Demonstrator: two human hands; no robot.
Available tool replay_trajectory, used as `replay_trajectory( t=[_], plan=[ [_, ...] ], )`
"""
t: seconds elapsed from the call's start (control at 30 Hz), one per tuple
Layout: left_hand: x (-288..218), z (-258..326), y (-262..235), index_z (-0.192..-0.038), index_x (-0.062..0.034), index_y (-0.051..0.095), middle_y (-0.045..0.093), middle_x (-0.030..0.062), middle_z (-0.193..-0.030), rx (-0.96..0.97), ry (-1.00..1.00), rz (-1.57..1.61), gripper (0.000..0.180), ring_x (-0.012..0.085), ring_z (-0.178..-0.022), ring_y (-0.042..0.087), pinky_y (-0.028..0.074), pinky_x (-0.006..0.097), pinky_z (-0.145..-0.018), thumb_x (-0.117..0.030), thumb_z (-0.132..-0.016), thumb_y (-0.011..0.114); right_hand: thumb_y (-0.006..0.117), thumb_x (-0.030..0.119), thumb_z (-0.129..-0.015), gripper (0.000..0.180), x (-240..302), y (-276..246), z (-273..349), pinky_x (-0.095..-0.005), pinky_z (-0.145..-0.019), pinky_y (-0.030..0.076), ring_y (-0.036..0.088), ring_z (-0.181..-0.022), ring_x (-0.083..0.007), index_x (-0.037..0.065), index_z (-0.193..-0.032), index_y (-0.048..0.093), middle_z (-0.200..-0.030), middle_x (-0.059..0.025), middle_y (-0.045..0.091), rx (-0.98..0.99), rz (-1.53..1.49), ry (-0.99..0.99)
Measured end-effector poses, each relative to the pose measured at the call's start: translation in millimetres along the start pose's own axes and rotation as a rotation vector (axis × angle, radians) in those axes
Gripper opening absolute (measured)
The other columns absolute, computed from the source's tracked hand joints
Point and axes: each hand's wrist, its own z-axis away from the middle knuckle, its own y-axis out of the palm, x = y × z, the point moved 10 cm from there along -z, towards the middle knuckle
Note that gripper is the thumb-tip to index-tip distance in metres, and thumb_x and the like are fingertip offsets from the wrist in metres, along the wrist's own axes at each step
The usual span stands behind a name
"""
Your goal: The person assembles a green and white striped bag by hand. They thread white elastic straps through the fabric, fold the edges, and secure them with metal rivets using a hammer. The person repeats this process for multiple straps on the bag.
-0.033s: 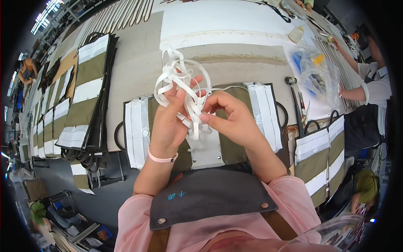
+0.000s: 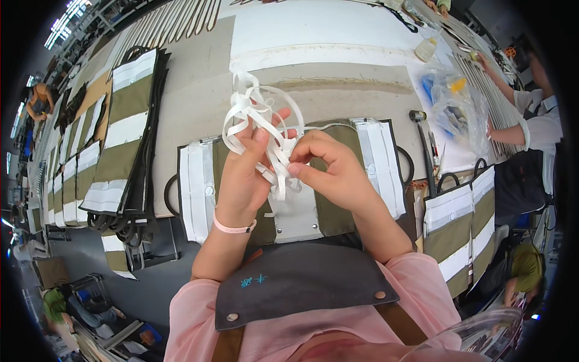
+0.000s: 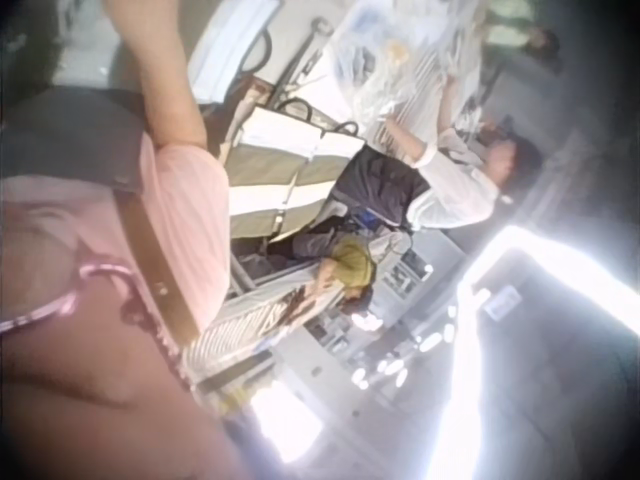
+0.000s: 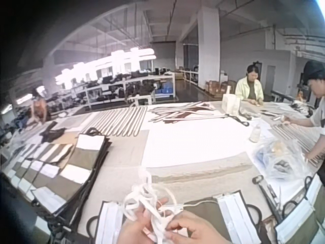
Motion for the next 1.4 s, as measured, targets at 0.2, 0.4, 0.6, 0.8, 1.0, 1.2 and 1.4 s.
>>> replay_trajectory(
  t=[0.2,0.4,0.6,0.8,1.0,1.2,1.4],
  plan=[
    [-7,5,7,-0.161,-0.0210,0.012,0.046,0.0187,-0.148,0.130,-0.047,-0.189,0.092,0.0185,-0.104,0.065,0.040,0.019,-0.053,0.005,-0.090,0.065,0.063,0.006,-0.094,0.005,-2,-22,5,-0.0283,-0.077,0.043,0.053,-0.088,-0.0126,0.001,-0.092,0.062,-0.092,-0.0028,0.057,-0.055,-0.328,-0.030],
    [-12,4,-4,-0.162,-0.0284,-0.005,0.047,0.0181,-0.147,-0.011,-0.110,-0.303,0.106,0.0141,-0.088,0.065,0.037,0.019,-0.047,0.012,-0.089,0.060,0.056,0.013,-0.099,0.015,-16,-33,9,-0.0296,-0.083,0.044,0.057,-0.088,-0.0128,0.005,-0.087,0.060,-0.093,-0.0033,0.061,-0.072,-0.832,0.021],
    [-10,4,1,-0.161,-0.0267,-0.016,0.048,0.0188,-0.145,0.126,-0.032,-0.499,0.112,0.0238,-0.111,0.065,0.050,0.025,-0.063,0.011,-0.088,0.060,0.058,0.006,-0.097,0.004,-25,-62,17,-0.0292,-0.084,0.046,0.060,-0.089,-0.0129,0.004,-0.100,0.060,-0.095,-0.0028,0.065,-0.281,-0.498,-0.007],
    [2,13,10,-0.158,-0.0226,-0.025,0.041,0.0193,-0.152,0.256,-0.007,-0.666,0.124,0.0310,-0.138,0.048,0.048,0.037,-0.103,0.005,-0.084,0.071,0.063,-0.003,-0.085,0.048,60,-56,23,-0.0357,-0.093,0.047,0.063,-0.105,-0.0264,0.003,-0.132,0.058,-0.106,-0.0108,0.067,-0.405,0.359,-0.399],
    [12,23,23,-0.163,-0.0156,-0.007,0.039,0.0162,-0.154,0.520,-0.129,-0.201,0.130,0.0282,-0.139,0.045,0.041,0.041,-0.109,-0.032,-0.076,0.087,0.059,-0.010,-0.084,0.029,59,-31,20,-0.0328,-0.069,0.046,0.060,-0.080,-0.0232,0.004,-0.106,0.072,-0.091,-0.0099,0.063,-0.220,0.339,-0.341],
    [21,17,12,-0.145,-0.0049,0.043,0.059,0.0064,-0.133,0.336,-0.221,-0.054,0.069,0.0109,-0.110,0.057,0.047,0.026,-0.081,-0.028,-0.089,0.077,0.059,-0.009,-0.085,0.026,33,-36,19,-0.0297,-0.065,0.045,0.059,-0.075,-0.0179,0.003,-0.104,0.071,-0.088,-0.0079,0.062,-0.245,0.208,-0.213],
    [17,10,7,-0.154,-0.0023,0.035,0.061,0.0058,-0.127,0.167,-0.206,-0.203,0.064,0.0021,-0.087,0.058,0.044,0.016,-0.063,-0.004,-0.095,0.062,0.062,-0.006,-0.084,0.019,19,-49,25,-0.0228,-0.062,0.042,0.056,-0.073,-0.0081,-0.001,-0.100,0.072,-0.085,-0.0042,0.065,-0.353,0.204,-0.077]
  ],
)
